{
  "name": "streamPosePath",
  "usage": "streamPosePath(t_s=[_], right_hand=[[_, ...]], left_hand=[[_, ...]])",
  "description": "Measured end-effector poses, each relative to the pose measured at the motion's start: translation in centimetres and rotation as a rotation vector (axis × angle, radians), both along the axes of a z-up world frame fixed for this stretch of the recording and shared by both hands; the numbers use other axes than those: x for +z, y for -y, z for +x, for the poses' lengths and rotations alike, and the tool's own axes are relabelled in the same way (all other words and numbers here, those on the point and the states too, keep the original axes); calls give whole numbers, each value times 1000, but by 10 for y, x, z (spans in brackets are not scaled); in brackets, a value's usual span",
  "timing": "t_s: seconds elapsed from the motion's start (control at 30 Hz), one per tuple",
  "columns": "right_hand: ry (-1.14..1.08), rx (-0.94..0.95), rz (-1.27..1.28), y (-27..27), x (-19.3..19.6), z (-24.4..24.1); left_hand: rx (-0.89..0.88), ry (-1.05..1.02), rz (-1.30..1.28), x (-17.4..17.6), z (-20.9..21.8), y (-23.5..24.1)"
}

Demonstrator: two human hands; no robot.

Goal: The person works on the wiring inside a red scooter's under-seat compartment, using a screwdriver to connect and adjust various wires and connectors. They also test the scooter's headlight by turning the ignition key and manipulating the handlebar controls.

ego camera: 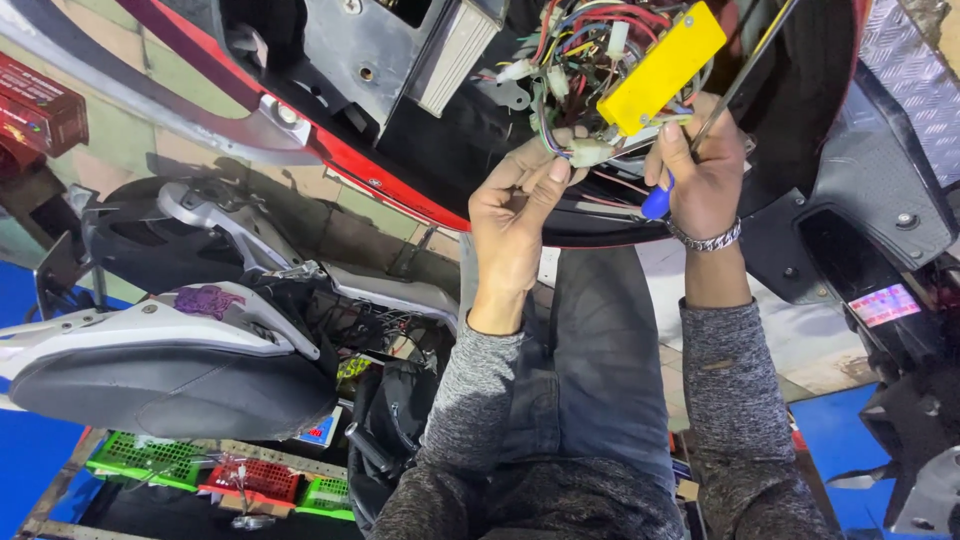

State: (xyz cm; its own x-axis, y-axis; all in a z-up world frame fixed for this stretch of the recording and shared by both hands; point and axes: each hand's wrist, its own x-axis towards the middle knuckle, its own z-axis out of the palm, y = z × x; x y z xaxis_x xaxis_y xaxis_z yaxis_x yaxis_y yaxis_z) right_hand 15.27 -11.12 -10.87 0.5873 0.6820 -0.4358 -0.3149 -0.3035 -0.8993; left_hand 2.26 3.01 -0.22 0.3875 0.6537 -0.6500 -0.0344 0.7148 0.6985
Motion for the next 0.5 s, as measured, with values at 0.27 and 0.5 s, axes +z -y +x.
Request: streamPosePath(t_s=[0.27,0.5], right_hand=[[-75,-34,43,9,-5,-8],[-99,-30,71,5,-3,-7]], left_hand=[[-121,-31,117,-10,-14,4],[-155,-47,155,-17,-16,6]])
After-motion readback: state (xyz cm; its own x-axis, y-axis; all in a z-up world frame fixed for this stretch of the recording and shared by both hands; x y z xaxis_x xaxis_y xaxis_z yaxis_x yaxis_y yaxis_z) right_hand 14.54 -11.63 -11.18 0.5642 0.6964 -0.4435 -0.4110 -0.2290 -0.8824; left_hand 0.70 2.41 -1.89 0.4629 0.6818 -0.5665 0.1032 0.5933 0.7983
